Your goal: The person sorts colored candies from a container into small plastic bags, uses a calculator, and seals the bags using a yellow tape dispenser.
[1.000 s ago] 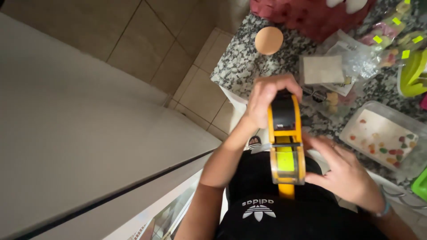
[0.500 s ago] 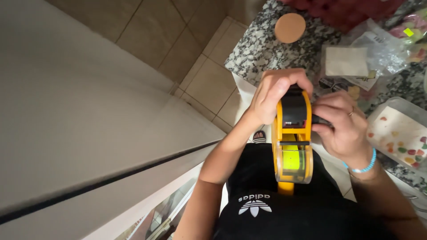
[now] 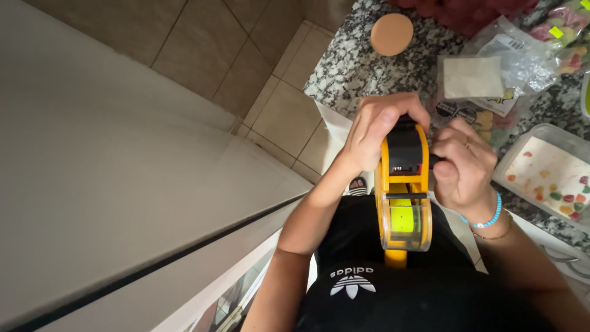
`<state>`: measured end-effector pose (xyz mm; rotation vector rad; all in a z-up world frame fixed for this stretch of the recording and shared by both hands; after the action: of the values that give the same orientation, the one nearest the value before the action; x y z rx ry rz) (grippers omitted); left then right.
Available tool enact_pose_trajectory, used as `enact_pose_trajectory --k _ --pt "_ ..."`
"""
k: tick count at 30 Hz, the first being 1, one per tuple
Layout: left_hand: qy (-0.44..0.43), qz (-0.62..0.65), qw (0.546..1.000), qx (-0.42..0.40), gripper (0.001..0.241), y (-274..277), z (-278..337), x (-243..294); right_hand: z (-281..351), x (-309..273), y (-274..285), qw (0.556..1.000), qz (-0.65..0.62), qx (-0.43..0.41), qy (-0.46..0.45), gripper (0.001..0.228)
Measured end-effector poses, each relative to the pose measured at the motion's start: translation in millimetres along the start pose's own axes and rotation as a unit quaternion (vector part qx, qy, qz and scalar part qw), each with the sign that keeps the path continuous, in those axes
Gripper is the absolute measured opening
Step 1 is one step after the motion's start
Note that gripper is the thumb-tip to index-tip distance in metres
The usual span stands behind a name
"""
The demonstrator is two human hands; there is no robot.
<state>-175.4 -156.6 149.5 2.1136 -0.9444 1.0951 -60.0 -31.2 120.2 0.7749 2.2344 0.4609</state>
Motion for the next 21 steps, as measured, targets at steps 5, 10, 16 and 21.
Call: enact_pose_trajectory --k 5,10,16,21 --pt "0.008 0.017 1.000 0.001 0.071 0 1 -4 0 -1 -1 1.000 0.005 -0.009 -0.022 0.059" --pt "-0.008 -0.021 1.000 0.001 0.058 4 4 -9 8 -4 0 0.995 -0.033 -0.039 -0.086 0.058" --pt "0.007 -0.075 0.988 0.137 0.062 31 29 -14 51 -14 7 0.823 -0.348 -0.265 -0.363 0.062" --pt "-0.065 -0.130 0.959 0.242 0.072 27 30 5 53 -13 -12 0.837 -0.332 -0.303 -0.313 0.052"
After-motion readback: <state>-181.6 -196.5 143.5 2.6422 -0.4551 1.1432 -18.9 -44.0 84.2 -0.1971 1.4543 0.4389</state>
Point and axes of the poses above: each hand's wrist, its own z-axis away from the middle knuckle, its own y-axis out of the back of the hand, x = y × z, the point moved 2 cm from there along -z, towards the middle knuckle, and after that the axes turned 7 degrees about -x, right-handed, at the moved point
